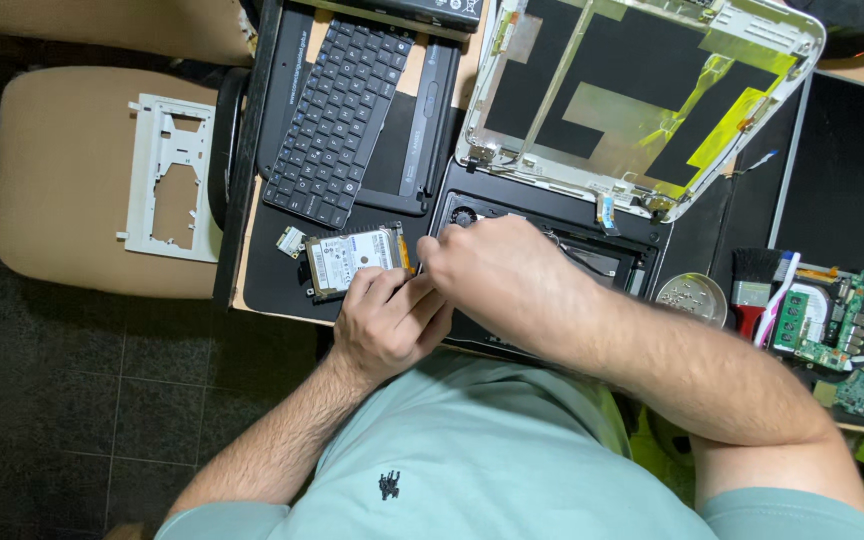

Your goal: The person uses a screwdriver to remove screws from the internal chassis of a disassembled laptop. They carefully place the removed screws into a small metal dish on the workbench while working on the motherboard area.

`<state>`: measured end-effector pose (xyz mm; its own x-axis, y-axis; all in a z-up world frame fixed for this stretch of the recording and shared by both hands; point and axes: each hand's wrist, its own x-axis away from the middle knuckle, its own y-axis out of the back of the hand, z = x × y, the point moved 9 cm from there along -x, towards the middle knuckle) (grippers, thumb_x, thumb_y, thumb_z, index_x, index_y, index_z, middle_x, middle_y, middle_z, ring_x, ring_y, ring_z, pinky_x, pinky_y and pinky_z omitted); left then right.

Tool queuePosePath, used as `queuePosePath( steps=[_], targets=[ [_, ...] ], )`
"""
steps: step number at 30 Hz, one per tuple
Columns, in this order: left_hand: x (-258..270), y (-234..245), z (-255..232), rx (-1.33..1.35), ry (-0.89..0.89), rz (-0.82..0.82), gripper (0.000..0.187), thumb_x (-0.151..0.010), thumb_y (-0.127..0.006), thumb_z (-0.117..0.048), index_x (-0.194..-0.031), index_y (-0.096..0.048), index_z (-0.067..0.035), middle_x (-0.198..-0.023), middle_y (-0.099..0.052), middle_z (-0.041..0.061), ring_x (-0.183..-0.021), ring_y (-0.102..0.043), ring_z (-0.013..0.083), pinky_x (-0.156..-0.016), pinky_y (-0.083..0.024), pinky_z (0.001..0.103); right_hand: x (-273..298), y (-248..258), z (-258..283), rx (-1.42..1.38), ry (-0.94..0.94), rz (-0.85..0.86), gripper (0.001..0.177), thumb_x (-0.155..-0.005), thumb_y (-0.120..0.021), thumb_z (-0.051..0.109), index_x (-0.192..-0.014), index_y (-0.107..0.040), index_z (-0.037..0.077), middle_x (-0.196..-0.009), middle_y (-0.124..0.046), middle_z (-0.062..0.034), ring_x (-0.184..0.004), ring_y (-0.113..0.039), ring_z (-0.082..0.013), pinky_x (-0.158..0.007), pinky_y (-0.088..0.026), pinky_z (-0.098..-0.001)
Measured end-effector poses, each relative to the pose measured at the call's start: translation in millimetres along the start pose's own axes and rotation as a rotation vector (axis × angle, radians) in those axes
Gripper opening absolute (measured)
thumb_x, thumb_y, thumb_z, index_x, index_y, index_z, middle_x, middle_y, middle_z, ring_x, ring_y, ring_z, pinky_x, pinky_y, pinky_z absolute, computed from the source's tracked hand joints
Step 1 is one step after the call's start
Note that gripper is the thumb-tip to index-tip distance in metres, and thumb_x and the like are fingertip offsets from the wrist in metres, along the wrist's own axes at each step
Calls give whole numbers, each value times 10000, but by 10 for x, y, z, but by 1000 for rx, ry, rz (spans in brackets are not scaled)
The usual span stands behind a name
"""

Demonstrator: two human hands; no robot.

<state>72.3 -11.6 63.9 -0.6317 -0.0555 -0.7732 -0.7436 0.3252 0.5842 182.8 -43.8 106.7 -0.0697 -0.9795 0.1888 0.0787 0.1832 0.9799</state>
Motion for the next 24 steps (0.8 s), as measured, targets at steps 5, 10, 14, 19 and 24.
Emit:
queuePosePath(
  steps=[5, 10, 14, 19, 24],
  targets=[
    [-9, 6, 24, 14, -9, 87, 121, -1088, -883, -189, -1012, -805, -138, -1105, -812, 29, -926, -703, 266, -872, -538, 426, 577, 339, -296, -151, -82, -147, 54, -1096, -731, 45, -1096, -695, 86, -927, -759, -108, -791, -794, -357, -598, -624, -550],
    [55, -130, 44, -14, -6, 213, 146, -1158, -855, -266, -1218, -864, -134, -1257, -844, 7, -1029, -718, 261, -894, -524, 447, 1372, 69, -573, -411, -252, -404, 154, -1140, -891, 135, -1205, -756, 97, -1069, -867, -58, -868, -823, -268, -796, -643, -405],
    [83, -111, 32, 2, 25, 97, 244, -1155, -825, -332, -1268, -922, -139, -1303, -901, 48, -1096, -787, 285, -934, -553, 448, 1986, -501, -653, -790, -509, -684, 145, -988, -983, 120, -1115, -948, 181, -958, -930, -1, -810, -881, -226, -780, -703, -337],
    [-54, -189, -39, 54, 31, 193, 211, -1129, -880, -355, -1211, -921, -164, -1273, -896, 30, -1116, -762, 296, -976, -542, 502, 2423, -1193, -521, -985, -531, -1025, 95, -1004, -972, 103, -1000, -906, 35, -874, -873, -138, -696, -795, -288, -726, -681, -401],
    [-203, -493, -349, 139, 5, 300, 215, -1141, -862, -364, -1202, -899, -161, -1185, -855, 56, -1053, -756, 317, -985, -573, 522, 2601, -1476, -513, -1068, -466, -1214, 177, -1049, -936, 100, -964, -862, -37, -834, -816, -190, -678, -746, -319, -736, -661, -452]
  ],
)
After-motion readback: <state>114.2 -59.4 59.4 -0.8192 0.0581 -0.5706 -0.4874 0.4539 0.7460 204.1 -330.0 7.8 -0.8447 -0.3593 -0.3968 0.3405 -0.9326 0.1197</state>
